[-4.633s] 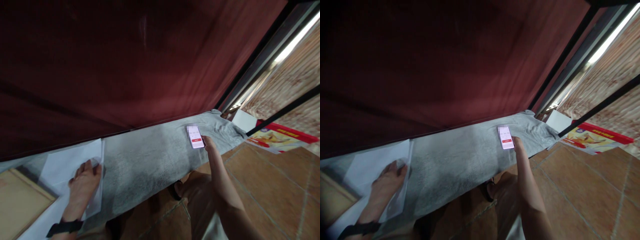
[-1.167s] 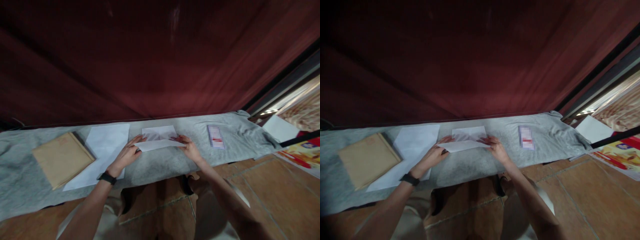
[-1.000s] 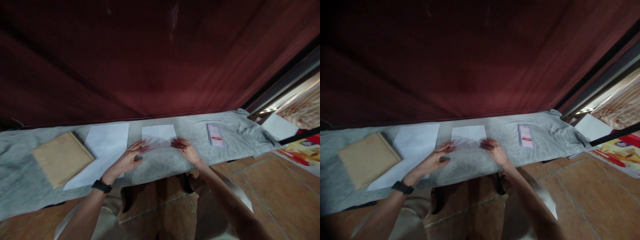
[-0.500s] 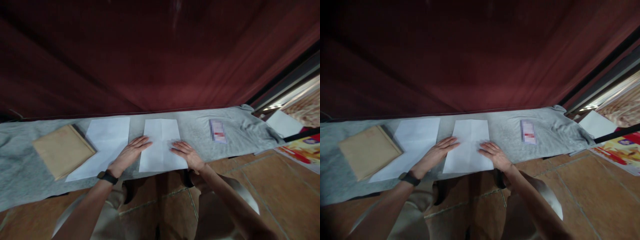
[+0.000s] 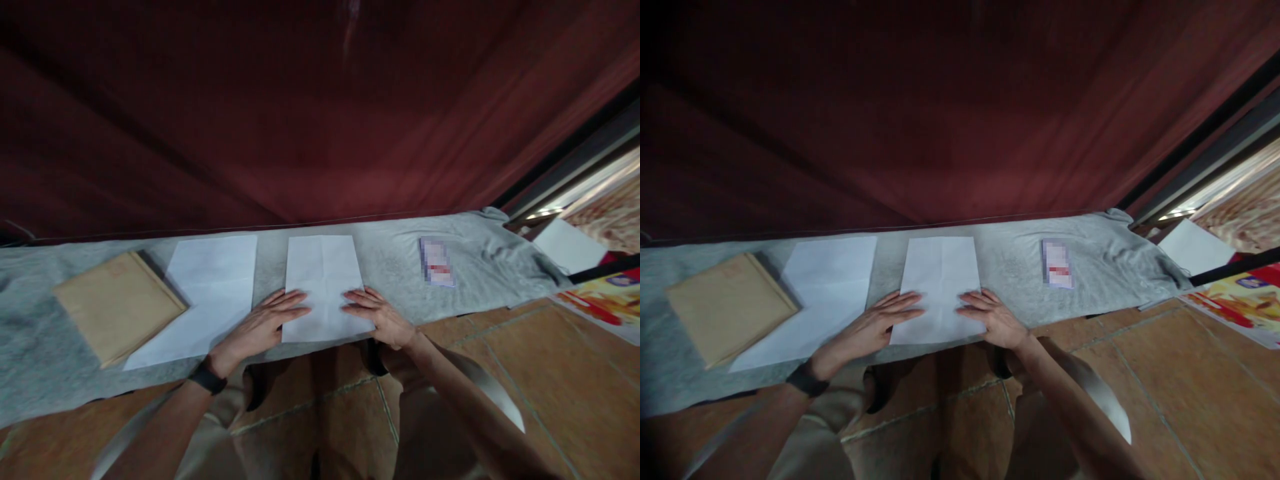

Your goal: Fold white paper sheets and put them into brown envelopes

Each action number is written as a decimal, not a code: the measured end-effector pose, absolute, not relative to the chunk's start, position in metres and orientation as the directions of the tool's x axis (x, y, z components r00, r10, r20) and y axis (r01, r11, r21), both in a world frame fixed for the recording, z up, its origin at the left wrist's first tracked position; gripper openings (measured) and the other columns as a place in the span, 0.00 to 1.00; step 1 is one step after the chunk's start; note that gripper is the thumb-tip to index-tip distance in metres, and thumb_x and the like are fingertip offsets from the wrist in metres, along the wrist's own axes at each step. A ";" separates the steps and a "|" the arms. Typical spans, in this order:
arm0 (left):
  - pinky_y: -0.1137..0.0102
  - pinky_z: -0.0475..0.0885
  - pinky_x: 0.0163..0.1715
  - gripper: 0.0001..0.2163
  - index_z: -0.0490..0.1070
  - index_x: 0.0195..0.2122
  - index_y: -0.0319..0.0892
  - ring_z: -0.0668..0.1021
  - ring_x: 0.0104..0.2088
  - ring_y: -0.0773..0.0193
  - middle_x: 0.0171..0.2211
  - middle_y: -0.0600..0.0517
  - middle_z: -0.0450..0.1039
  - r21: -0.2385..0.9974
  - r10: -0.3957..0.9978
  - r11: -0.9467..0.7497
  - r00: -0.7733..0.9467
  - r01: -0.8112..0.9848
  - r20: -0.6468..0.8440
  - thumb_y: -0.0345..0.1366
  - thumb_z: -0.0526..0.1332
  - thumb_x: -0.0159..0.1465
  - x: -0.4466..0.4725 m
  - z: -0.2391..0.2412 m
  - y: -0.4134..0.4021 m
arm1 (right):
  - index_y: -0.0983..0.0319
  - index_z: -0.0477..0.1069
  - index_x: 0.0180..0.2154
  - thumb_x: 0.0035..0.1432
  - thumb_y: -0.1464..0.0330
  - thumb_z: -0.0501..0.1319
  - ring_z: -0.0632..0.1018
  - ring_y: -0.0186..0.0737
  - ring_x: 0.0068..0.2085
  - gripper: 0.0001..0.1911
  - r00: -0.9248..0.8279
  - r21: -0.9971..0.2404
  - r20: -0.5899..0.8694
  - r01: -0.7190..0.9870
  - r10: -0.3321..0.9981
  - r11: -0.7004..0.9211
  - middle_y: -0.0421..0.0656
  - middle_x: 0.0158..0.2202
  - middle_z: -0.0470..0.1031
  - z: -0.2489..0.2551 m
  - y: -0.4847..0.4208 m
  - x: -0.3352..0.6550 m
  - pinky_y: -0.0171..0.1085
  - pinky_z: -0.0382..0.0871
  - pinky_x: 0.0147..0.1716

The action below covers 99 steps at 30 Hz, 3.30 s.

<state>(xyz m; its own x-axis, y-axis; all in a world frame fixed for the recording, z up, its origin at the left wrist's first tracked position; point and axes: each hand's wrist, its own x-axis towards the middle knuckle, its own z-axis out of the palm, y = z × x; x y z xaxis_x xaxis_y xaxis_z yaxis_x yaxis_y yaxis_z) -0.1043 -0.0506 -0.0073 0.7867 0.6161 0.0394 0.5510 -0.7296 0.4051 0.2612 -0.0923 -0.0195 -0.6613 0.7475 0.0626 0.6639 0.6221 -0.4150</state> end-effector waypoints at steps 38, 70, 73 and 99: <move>0.70 0.60 0.29 0.14 0.64 0.23 0.46 0.71 0.27 0.64 0.23 0.55 0.69 0.551 0.990 -0.053 0.114 0.833 -0.078 0.42 0.58 0.65 -0.065 -0.002 -0.014 | 0.59 0.77 0.40 0.69 0.62 0.57 0.75 0.49 0.52 0.11 0.134 -0.296 -0.029 0.945 0.991 -0.136 0.49 0.49 0.77 -0.018 -0.044 0.221 0.41 0.66 0.49; 0.68 0.66 0.31 0.16 0.79 0.41 0.46 0.83 0.39 0.54 0.40 0.47 0.84 0.286 0.980 0.129 -0.077 0.949 -0.186 0.47 0.55 0.70 -0.046 0.006 0.012 | 0.60 0.78 0.42 0.68 0.60 0.59 0.73 0.54 0.52 0.13 0.213 -0.223 -0.028 0.951 0.977 -0.214 0.53 0.49 0.75 -0.015 -0.010 0.215 0.45 0.66 0.49; 0.68 0.67 0.32 0.16 0.79 0.43 0.46 0.83 0.40 0.53 0.42 0.46 0.84 0.274 0.979 0.140 -0.092 0.951 -0.180 0.48 0.54 0.71 -0.043 0.007 0.015 | 0.60 0.78 0.41 0.69 0.60 0.59 0.73 0.53 0.51 0.12 0.222 -0.225 0.017 0.951 0.975 -0.213 0.52 0.48 0.76 -0.017 -0.007 0.214 0.45 0.65 0.50; 0.63 0.72 0.41 0.19 0.77 0.47 0.44 0.83 0.46 0.49 0.43 0.42 0.83 0.239 0.980 0.177 -0.148 0.955 -0.133 0.48 0.49 0.72 -0.032 0.001 0.031 | 0.63 0.75 0.46 0.70 0.60 0.59 0.74 0.50 0.49 0.13 0.292 -0.235 0.107 0.936 0.950 -0.261 0.52 0.47 0.77 -0.023 0.010 0.209 0.42 0.62 0.48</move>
<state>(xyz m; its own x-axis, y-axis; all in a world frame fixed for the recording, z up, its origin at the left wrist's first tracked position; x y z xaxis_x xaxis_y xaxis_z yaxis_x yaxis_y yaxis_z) -0.0319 0.0306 0.0007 -0.1481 0.9800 -0.1329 0.9549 0.1767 0.2388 0.2095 0.0104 -0.0230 0.2921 0.9504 0.1065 0.9361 -0.2613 -0.2354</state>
